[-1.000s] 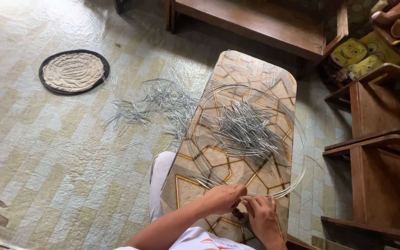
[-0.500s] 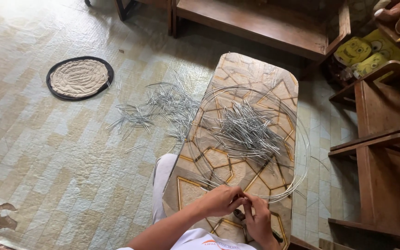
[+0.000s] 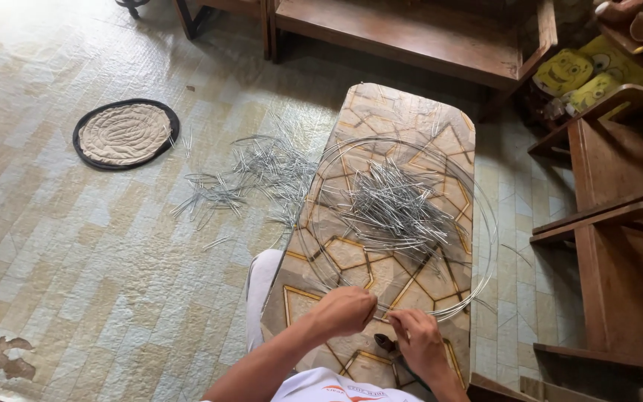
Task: Assembling circular wire frames by binding them together with small wire segments using pliers.
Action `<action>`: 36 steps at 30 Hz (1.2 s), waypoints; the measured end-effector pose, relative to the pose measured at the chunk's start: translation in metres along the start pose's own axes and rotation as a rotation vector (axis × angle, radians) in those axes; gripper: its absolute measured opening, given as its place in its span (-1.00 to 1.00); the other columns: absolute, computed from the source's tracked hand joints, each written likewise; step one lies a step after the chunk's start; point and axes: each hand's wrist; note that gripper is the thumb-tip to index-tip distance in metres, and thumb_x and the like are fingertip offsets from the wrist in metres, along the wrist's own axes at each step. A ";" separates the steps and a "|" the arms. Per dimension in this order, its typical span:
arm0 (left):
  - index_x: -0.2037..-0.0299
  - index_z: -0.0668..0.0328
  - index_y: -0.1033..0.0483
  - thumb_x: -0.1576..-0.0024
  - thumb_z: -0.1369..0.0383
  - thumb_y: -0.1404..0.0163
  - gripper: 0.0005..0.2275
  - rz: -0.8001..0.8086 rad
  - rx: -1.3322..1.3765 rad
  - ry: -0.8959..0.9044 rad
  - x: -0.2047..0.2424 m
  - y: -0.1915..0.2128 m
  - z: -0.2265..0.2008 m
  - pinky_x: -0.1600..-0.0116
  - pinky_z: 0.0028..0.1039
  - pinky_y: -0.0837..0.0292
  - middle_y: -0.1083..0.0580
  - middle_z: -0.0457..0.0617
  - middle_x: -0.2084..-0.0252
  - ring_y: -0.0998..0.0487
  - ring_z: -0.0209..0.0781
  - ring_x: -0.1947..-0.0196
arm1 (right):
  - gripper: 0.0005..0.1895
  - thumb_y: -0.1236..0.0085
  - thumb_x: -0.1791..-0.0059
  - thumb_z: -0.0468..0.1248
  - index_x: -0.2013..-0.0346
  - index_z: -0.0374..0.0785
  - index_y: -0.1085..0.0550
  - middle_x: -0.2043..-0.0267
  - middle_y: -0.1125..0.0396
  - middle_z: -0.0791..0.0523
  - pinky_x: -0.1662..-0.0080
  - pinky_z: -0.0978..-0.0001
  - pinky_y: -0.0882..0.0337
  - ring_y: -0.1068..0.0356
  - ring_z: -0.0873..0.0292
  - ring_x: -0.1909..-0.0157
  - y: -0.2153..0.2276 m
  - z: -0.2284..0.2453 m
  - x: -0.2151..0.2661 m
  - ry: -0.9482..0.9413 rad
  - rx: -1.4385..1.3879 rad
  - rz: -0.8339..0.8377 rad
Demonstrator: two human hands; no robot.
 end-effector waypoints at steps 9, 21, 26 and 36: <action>-0.23 0.35 -0.38 -0.30 0.13 0.12 -0.56 -0.355 0.016 -0.301 -0.060 0.035 -0.021 0.21 -0.25 -0.44 -0.52 0.21 0.20 -0.50 -0.01 0.29 | -0.91 -0.13 -0.04 -0.21 0.19 -0.05 -0.56 0.23 -0.50 0.22 0.04 0.17 -0.30 -0.46 0.10 0.18 -0.009 0.001 0.011 0.067 0.040 -0.117; 0.04 0.10 -0.55 -0.24 0.23 -0.06 -0.80 -0.485 0.315 -0.233 -0.013 -0.059 0.018 0.05 -0.20 -0.50 -0.52 0.00 0.29 -0.57 0.12 0.19 | -0.91 -0.30 0.04 -0.12 0.26 0.04 -0.59 0.39 -0.43 0.31 0.04 0.34 -0.40 -0.49 0.25 0.29 -0.011 -0.007 0.006 0.060 0.046 -0.208; 0.16 0.11 -0.60 -0.23 0.27 -0.09 -0.87 -0.481 0.399 -0.154 0.004 -0.062 0.006 0.17 -0.22 -0.52 -0.51 0.01 0.38 -0.59 0.02 0.28 | -0.95 -0.28 0.03 -0.15 0.29 0.05 -0.58 0.42 -0.40 0.28 0.15 0.30 -0.43 -0.48 0.18 0.33 -0.013 -0.004 0.001 0.107 0.031 -0.163; 0.28 0.06 -0.60 -0.22 0.32 -0.12 -0.92 -0.580 0.580 -0.112 0.009 -0.034 0.021 0.25 -0.28 -0.48 -0.45 -0.01 0.52 -0.54 0.02 0.42 | -0.86 -0.15 -0.06 -0.11 0.19 -0.04 -0.58 0.37 -0.41 0.14 -0.01 0.17 -0.40 -0.49 0.06 0.23 0.036 -0.034 0.003 0.126 0.173 -0.109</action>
Point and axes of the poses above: each hand's wrist, its own x-axis away from the middle knuckle, its own y-axis out of the back of the hand, z = x × y
